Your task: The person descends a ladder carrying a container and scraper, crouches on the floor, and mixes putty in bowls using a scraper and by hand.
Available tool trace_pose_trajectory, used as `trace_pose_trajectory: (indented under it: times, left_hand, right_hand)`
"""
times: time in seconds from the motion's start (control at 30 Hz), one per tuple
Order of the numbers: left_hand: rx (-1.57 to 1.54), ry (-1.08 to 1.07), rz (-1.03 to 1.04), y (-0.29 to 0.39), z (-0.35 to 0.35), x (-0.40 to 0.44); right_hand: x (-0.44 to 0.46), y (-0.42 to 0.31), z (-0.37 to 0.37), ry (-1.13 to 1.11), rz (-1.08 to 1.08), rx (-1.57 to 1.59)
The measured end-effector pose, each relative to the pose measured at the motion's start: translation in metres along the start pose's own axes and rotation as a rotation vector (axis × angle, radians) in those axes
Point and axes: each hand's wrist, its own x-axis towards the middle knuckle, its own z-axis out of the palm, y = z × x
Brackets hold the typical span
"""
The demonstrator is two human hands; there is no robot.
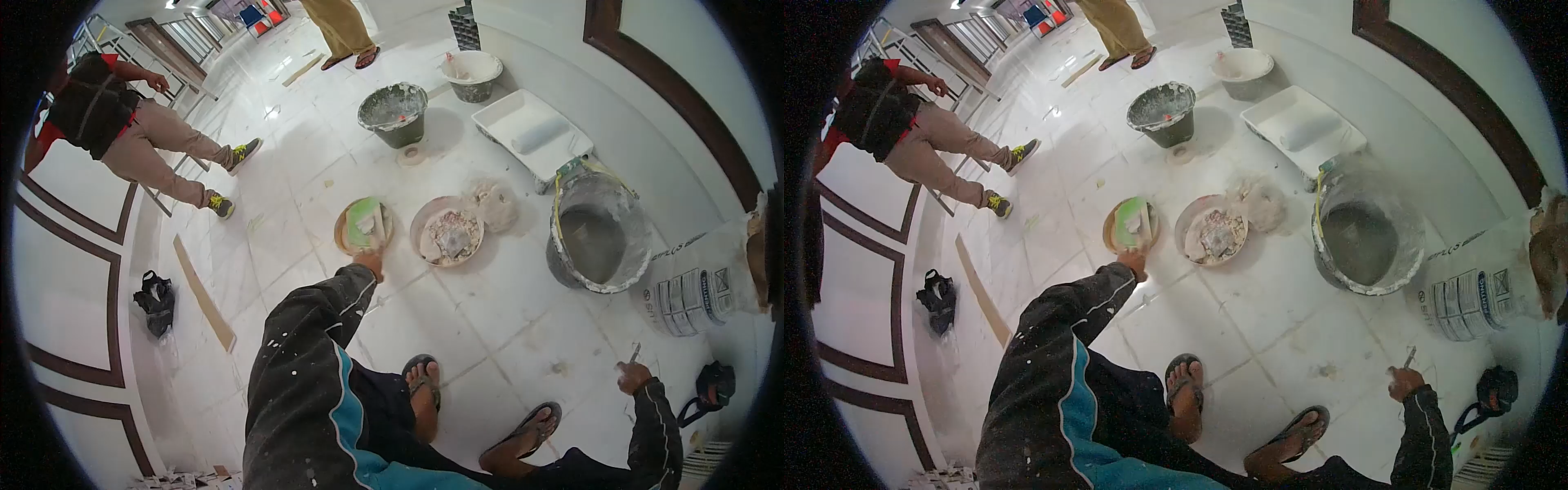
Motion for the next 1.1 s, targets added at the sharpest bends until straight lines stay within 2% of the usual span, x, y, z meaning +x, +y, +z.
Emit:
trace_pose_trajectory:
  times: [0.03, 0.07, 0.13, 0.27, 0.33, 0.37, 0.43, 0.5, 0.53, 0.6, 0.63, 0.7, 0.77, 0.8, 0.83, 0.87, 0.93, 1.03, 1.1]
  left_hand:
    - [0.037, 0.157, 0.073, 0.008, 0.012, 0.002]
    - [0.033, 0.149, 0.076, 0.018, 0.014, 0.001]
    - [-0.202, 0.188, 0.254, 0.038, 0.005, -0.002]
    - [-0.400, 0.077, 0.270, 0.063, -0.005, -0.017]
    - [-0.360, 0.198, 0.343, 0.074, 0.000, -0.037]
    - [-0.361, 0.194, 0.347, 0.077, 0.007, -0.047]
    - [-0.185, 0.293, 0.557, 0.079, 0.020, -0.065]
    - [-0.220, 0.082, 0.736, 0.079, 0.013, -0.083]
    - [-0.217, -0.047, 0.817, 0.079, 0.021, -0.084]
    - [-0.237, -0.234, 0.865, 0.079, 0.024, -0.092]
    - [-0.342, -0.296, 0.887, 0.076, 0.035, -0.088]
    - [-0.245, -0.302, 0.890, 0.077, 0.025, -0.089]
    - [-0.234, -0.374, 0.752, 0.071, 0.007, -0.089]
    - [-0.288, -0.267, 0.862, 0.068, 0.005, -0.082]
    - [-0.216, -0.286, 0.769, 0.064, 0.002, -0.077]
    - [-0.299, -0.155, 0.784, 0.052, 0.035, -0.056]
    - [-0.226, -0.097, 0.623, 0.056, 0.004, -0.061]
    - [-0.341, -0.049, 0.439, 0.041, -0.025, -0.070]
    - [-0.037, -0.095, 0.255, 0.022, -0.021, -0.055]
  right_hand:
    - [-0.001, -0.002, 0.008, -0.008, -0.001, -0.001]
    - [-0.002, -0.004, 0.015, -0.062, 0.013, -0.018]
    - [-0.010, -0.018, 0.005, -0.115, -0.004, -0.009]
    - [0.015, -0.046, -0.006, -0.132, -0.110, -0.021]
    - [0.021, -0.072, -0.032, -0.079, -0.208, -0.014]
    - [0.033, -0.072, -0.028, -0.010, -0.261, 0.000]
    - [0.044, -0.082, -0.037, 0.067, -0.329, 0.009]
    - [0.054, -0.094, -0.052, 0.032, -0.334, -0.057]
    - [0.053, -0.098, -0.056, 0.104, -0.359, -0.048]
    - [0.056, -0.103, -0.060, 0.118, -0.379, -0.083]
    - [0.055, -0.102, -0.061, 0.125, -0.407, -0.062]
    - [0.047, -0.106, -0.064, 0.101, -0.364, -0.061]
    - [0.046, -0.107, -0.063, 0.048, -0.350, -0.073]
    - [0.044, -0.105, -0.060, 0.053, -0.361, -0.075]
    - [0.043, -0.100, -0.054, 0.051, -0.374, -0.075]
    - [0.044, -0.095, -0.047, 0.050, -0.364, -0.059]
    - [0.048, -0.085, -0.031, 0.036, -0.355, -0.031]
    - [0.038, -0.083, -0.027, 0.027, -0.329, -0.029]
    - [0.036, -0.082, -0.028, 0.034, -0.297, -0.035]
